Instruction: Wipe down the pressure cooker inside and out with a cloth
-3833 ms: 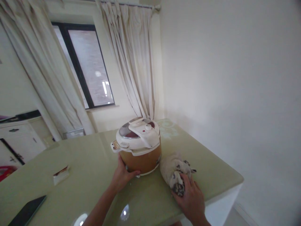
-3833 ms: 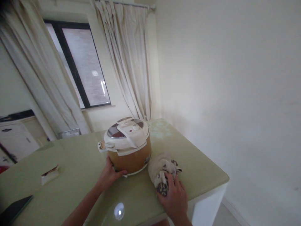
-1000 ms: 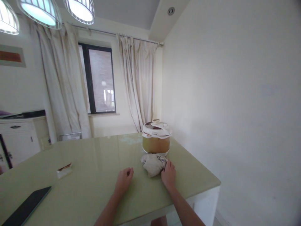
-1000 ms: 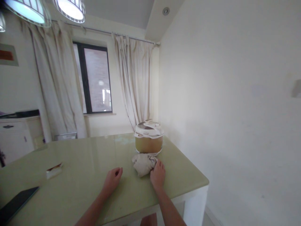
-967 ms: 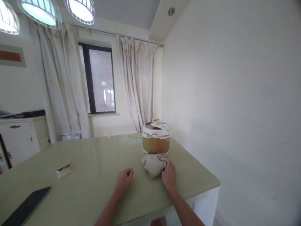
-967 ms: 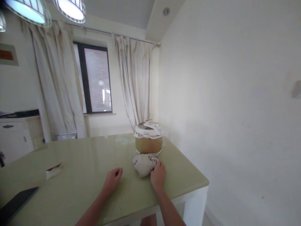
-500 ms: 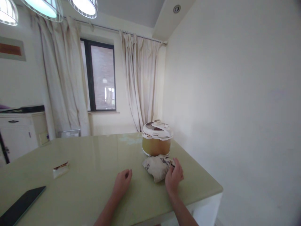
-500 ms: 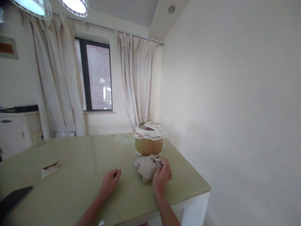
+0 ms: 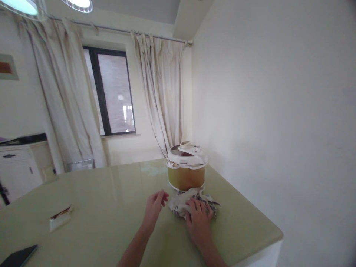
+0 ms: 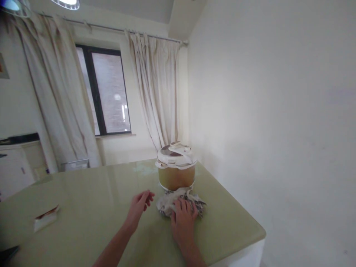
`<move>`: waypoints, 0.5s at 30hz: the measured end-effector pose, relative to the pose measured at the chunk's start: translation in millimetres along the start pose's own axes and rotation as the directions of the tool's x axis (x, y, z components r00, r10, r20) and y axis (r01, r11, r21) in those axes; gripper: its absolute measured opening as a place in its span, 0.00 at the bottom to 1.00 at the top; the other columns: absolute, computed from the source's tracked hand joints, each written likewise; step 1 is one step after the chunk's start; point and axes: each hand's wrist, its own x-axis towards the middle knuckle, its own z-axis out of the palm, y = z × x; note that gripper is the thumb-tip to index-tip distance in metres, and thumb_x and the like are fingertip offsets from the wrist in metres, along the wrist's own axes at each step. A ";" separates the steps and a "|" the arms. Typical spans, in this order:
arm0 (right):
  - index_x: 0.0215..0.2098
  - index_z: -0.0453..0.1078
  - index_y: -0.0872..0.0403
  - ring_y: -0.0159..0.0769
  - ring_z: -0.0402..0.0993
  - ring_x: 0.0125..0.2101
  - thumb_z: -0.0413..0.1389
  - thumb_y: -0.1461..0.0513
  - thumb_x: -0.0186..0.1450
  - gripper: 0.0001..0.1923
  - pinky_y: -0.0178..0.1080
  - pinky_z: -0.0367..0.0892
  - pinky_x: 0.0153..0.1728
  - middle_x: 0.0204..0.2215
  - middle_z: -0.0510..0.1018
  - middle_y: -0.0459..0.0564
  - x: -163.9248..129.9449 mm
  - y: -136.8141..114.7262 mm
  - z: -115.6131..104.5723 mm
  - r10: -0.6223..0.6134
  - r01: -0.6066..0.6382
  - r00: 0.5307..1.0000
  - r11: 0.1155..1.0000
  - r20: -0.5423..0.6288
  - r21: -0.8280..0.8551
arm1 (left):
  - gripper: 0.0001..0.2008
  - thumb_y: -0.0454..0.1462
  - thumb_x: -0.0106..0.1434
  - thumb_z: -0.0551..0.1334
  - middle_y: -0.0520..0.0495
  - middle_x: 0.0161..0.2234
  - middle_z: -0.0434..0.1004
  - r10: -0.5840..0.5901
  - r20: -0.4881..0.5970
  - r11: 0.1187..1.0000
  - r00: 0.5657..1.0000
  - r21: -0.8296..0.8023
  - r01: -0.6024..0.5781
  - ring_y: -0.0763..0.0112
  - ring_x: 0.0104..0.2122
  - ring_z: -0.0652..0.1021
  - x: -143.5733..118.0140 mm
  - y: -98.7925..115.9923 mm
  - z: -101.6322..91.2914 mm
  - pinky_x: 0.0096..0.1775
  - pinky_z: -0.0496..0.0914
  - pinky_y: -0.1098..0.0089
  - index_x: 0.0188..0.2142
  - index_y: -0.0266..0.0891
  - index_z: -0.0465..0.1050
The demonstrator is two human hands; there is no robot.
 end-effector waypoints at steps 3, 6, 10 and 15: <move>0.54 0.78 0.42 0.50 0.70 0.61 0.57 0.65 0.67 0.20 0.59 0.44 0.68 0.59 0.80 0.50 -0.3 1.6 -2.8 0.010 -0.010 1.000 0.999 0.013 0.032 | 0.33 0.64 0.55 0.65 0.38 0.43 0.83 -0.038 -0.063 0.980 0.997 -0.197 0.025 0.67 0.32 0.80 28.6 40.6 44.9 0.27 0.68 0.72 0.42 0.38 0.77; 0.54 0.78 0.42 0.50 0.70 0.61 0.58 0.63 0.67 0.18 0.58 0.45 0.68 0.59 0.80 0.50 0.1 1.6 -6.9 0.026 -0.029 0.999 0.997 0.036 0.068 | 0.30 0.61 0.55 0.68 0.39 0.44 0.83 -0.184 -0.124 0.950 0.975 -0.277 0.144 0.70 0.30 0.79 57.6 67.6 78.4 0.26 0.67 0.72 0.42 0.38 0.74; 0.52 0.79 0.43 0.49 0.71 0.60 0.59 0.63 0.67 0.16 0.57 0.47 0.67 0.58 0.81 0.50 -0.6 -0.3 -8.2 0.041 -0.044 0.999 0.994 0.036 0.101 | 0.25 0.57 0.52 0.71 0.43 0.29 0.81 -0.290 -0.062 0.901 0.955 -0.353 0.251 0.74 0.22 0.73 83.2 75.1 96.1 0.24 0.64 0.72 0.31 0.36 0.75; 0.50 0.80 0.43 0.48 0.72 0.58 0.53 0.70 0.65 0.23 0.55 0.49 0.67 0.54 0.82 0.50 -3.4 4.2 -6.9 0.105 -0.102 0.992 0.994 -0.075 0.036 | 0.21 0.54 0.50 0.70 0.44 0.22 0.78 -0.192 -0.153 0.923 0.969 -0.365 0.125 0.73 0.21 0.72 92.9 64.7 99.2 0.25 0.63 0.71 0.24 0.37 0.75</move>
